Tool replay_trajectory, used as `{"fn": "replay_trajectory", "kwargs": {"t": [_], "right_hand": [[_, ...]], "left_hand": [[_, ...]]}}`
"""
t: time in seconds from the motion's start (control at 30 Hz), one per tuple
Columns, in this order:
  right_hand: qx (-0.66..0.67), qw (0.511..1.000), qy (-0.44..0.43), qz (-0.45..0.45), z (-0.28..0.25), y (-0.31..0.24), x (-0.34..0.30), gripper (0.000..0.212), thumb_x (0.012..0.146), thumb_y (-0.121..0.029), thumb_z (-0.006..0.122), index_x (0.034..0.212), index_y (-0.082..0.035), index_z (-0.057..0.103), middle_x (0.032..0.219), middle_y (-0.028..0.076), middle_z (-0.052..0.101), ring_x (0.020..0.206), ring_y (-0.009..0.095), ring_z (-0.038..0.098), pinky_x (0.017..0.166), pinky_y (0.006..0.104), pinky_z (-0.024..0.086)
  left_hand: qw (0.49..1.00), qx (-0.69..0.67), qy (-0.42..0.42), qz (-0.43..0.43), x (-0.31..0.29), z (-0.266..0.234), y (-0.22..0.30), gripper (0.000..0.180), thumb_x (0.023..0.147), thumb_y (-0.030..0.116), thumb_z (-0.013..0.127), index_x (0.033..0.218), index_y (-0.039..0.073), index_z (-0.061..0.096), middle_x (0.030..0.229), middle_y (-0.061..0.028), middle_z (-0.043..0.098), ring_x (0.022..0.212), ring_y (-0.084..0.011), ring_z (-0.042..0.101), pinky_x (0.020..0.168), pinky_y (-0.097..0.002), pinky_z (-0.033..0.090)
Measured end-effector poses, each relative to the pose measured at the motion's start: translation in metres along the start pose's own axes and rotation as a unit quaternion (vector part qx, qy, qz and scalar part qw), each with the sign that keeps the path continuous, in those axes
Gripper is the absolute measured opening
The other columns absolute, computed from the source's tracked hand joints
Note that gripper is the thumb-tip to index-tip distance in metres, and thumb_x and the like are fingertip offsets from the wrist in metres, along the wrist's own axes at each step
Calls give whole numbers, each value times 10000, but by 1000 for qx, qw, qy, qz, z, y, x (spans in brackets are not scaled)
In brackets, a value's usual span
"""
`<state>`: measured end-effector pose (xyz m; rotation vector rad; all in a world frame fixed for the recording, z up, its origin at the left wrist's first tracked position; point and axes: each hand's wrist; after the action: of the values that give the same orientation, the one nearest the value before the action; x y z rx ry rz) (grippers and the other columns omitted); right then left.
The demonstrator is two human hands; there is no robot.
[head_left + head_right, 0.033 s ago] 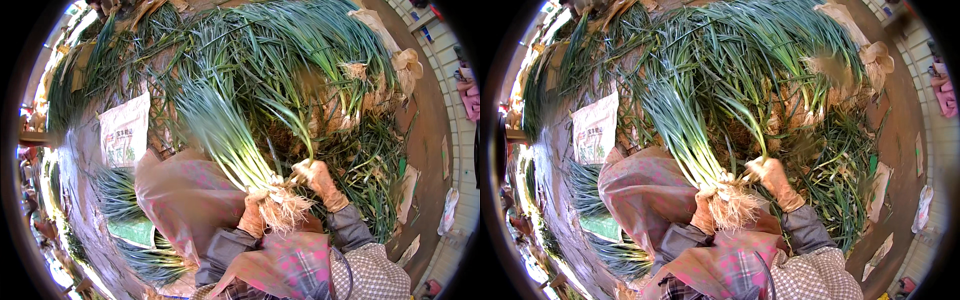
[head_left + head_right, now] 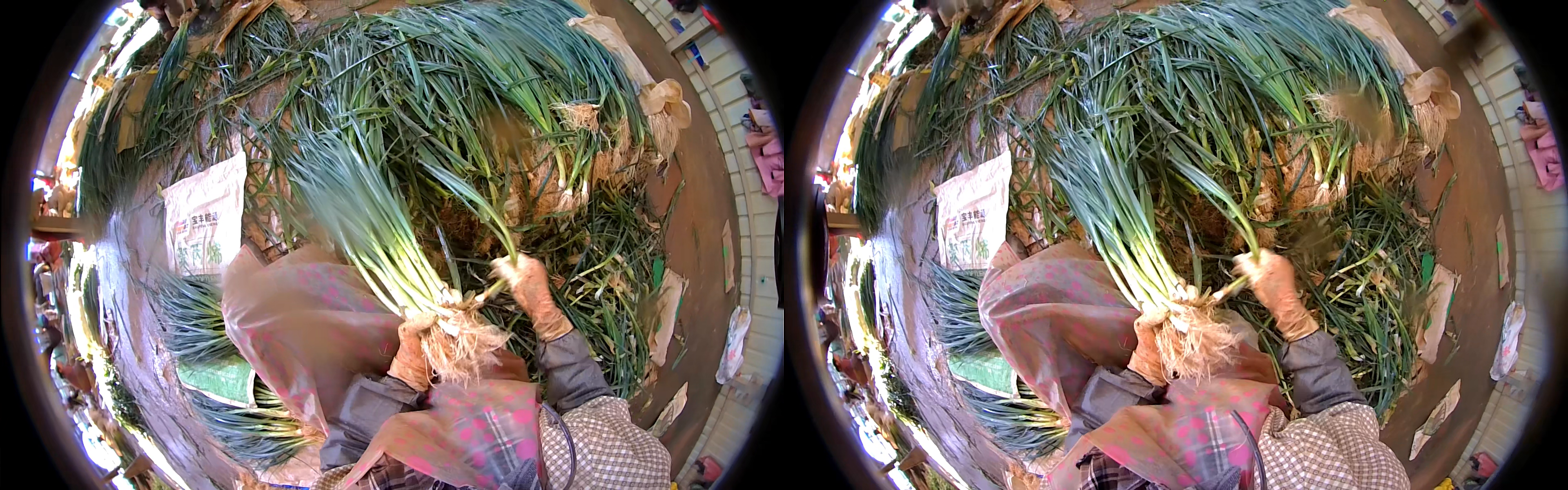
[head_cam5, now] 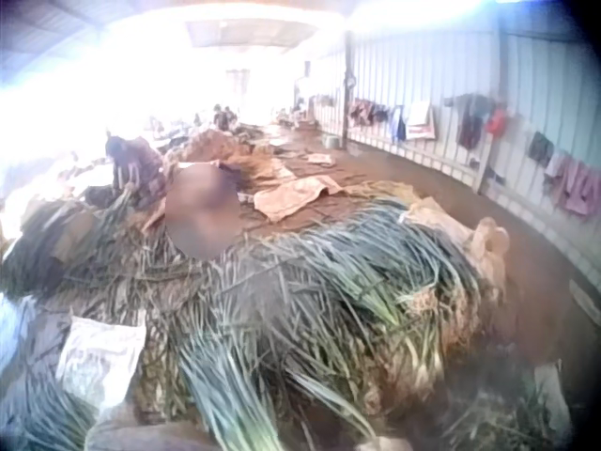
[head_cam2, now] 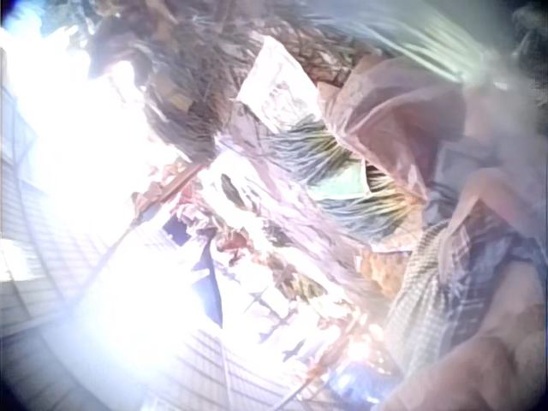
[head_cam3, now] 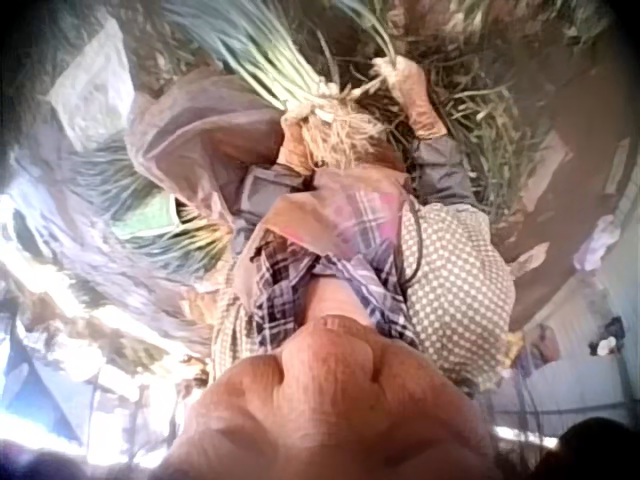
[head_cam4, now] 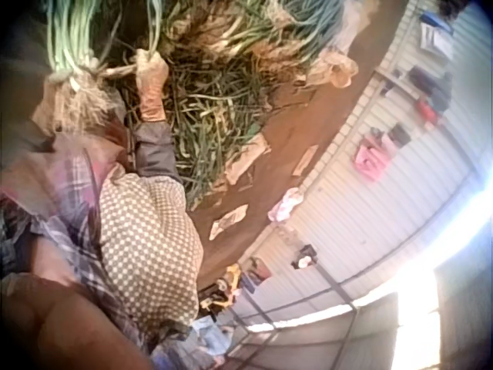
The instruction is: The person picks up bundles of leeks from a pile on the floor, peels away outer layers by hand, and places the cleaned leeks onto a white sack.
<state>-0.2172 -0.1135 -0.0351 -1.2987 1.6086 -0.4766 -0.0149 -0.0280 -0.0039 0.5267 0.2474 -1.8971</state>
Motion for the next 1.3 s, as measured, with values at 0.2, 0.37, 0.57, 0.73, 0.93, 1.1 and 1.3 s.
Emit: {"fn": "replay_trajectory", "kwargs": {"t": [0.2,0.37,0.57,0.73,0.93,1.1,1.3], "right_hand": [[271,938,-204,68,28,-6,18,501,988,-388,426,1185,60,533,1087,155,629,871,273,643,839,380,529],[706,623,-304,147,53,-29,18,449,990,-327,451,1216,57,509,712,-36,520,546,52,473,495,191,410],[547,825,122,67,-79,-17,16,194,972,-174,453,907,-27,562,539,-82,345,388,20,309,313,203,270],[135,912,377,92,-231,105,-78,367,964,-309,466,1100,6,595,743,40,594,628,126,545,505,245,432],[-468,849,76,233,-178,103,-80,557,861,-427,612,1241,-24,554,1091,203,646,997,316,635,860,406,488],[-73,975,-157,-141,21,-41,25,832,835,-425,669,1433,-20,256,1420,243,354,980,273,631,864,386,512],[116,938,-276,-175,167,-98,95,563,856,-307,646,1254,50,472,875,151,672,761,203,620,694,355,502]], "left_hand": [[998,-39,-28,44,-7,-3,3,572,734,268,604,1196,-42,471,1086,-174,583,1002,-277,591,902,-394,493],[1000,-4,-23,15,-7,11,6,600,740,292,618,1234,-5,454,1082,-160,578,1003,-275,584,902,-401,491],[996,-46,-60,43,-3,-24,8,554,711,213,608,1219,46,463,1033,-111,571,929,-221,578,809,-369,499],[974,-100,-154,132,-20,-18,9,481,751,240,618,1189,99,477,933,-63,569,878,-199,576,757,-366,502],[981,-82,-144,102,-16,-16,5,486,760,238,612,1211,124,470,906,-53,576,822,-189,575,721,-363,497],[980,-60,-168,84,-29,-7,25,492,767,235,607,1230,144,465,883,-45,581,775,-181,575,691,-361,493],[943,-94,-319,20,-71,33,74,501,776,232,600,1252,169,458,856,-36,588,719,-171,575,655,-359,489]]}}
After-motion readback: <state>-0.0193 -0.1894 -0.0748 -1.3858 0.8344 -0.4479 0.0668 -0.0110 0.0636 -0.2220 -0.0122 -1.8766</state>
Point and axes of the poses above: each hand's wrist, its own x-axis towards the middle knuckle, its own z-axis out of the palm, y = z × x
